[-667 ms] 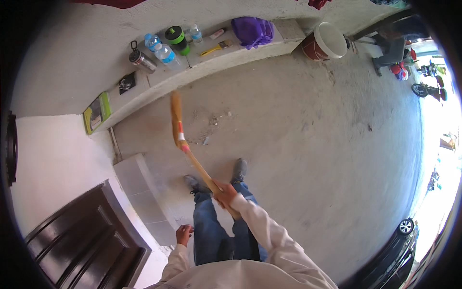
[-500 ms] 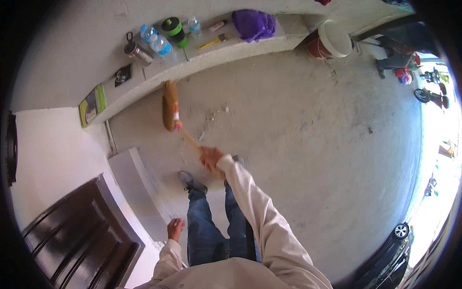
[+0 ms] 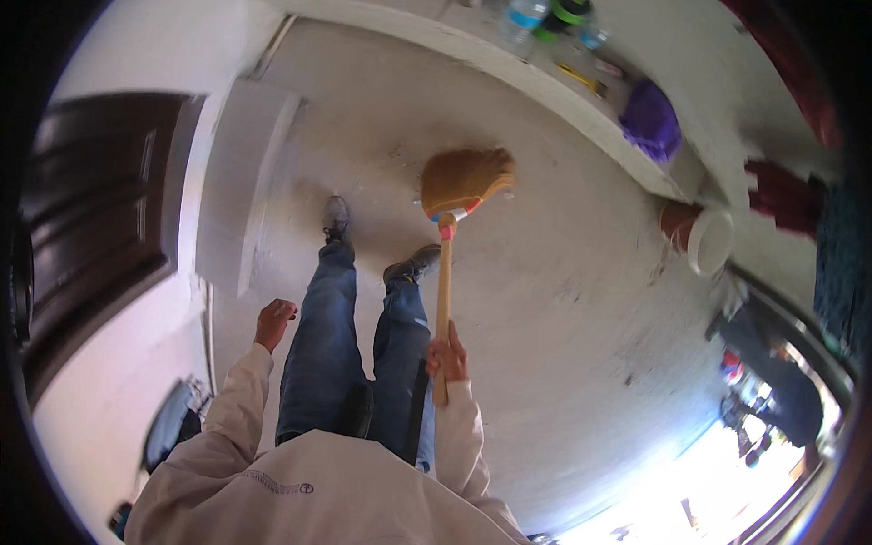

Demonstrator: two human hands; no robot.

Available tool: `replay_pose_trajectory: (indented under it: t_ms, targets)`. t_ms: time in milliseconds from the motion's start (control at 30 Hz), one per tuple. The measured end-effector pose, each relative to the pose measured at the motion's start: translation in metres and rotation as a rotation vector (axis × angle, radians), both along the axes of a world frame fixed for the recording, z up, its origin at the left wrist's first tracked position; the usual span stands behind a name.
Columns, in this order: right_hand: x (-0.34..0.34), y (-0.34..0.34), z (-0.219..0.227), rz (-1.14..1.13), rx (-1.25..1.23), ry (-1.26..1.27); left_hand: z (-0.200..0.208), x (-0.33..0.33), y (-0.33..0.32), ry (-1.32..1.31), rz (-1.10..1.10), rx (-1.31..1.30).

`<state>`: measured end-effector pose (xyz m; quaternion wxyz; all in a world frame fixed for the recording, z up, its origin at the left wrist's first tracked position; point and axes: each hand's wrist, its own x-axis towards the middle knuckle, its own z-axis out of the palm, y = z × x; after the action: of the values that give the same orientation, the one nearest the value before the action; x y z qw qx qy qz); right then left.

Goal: The person sweeps a concrete floor with a broom, moving debris toward a central pile. They briefly move a box on a ledge to sweep underneath it, then use a dustpan to collect the swept debris.

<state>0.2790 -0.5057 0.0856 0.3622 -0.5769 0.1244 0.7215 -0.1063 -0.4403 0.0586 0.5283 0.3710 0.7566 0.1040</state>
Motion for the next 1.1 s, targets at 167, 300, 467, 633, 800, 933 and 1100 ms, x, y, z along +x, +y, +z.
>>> replay_pose_trajectory:
  t_ms: [167,300,467,633,800,933,1100]
  targets:
    - [-0.001,-0.026,0.102,0.143,-0.089,-0.07,0.006,-0.003,-0.069,0.199,0.07,-0.104]
    - [-0.015,-0.025,0.147,0.239,-0.099,-0.105,-0.001,-0.002,-0.114,0.203,0.148,-0.237]
    - [-0.043,-0.022,0.166,0.49,-0.087,-0.161,-0.003,-0.001,-0.128,0.139,0.291,-0.183]
    - [-0.086,-0.038,0.184,0.671,-0.162,-0.131,-0.012,-0.027,-0.128,0.027,0.379,-0.051]
    - [-0.14,-0.062,0.175,0.844,-0.11,-0.092,-0.016,-0.085,-0.191,0.003,0.539,-0.078]
    - [-0.17,-0.081,0.178,0.888,-0.113,-0.065,-0.018,-0.116,-0.241,-0.017,0.574,-0.03]
    - [-0.167,-0.088,0.192,0.726,-0.073,0.246,-0.012,-0.032,-0.201,-0.849,0.763,-0.109]
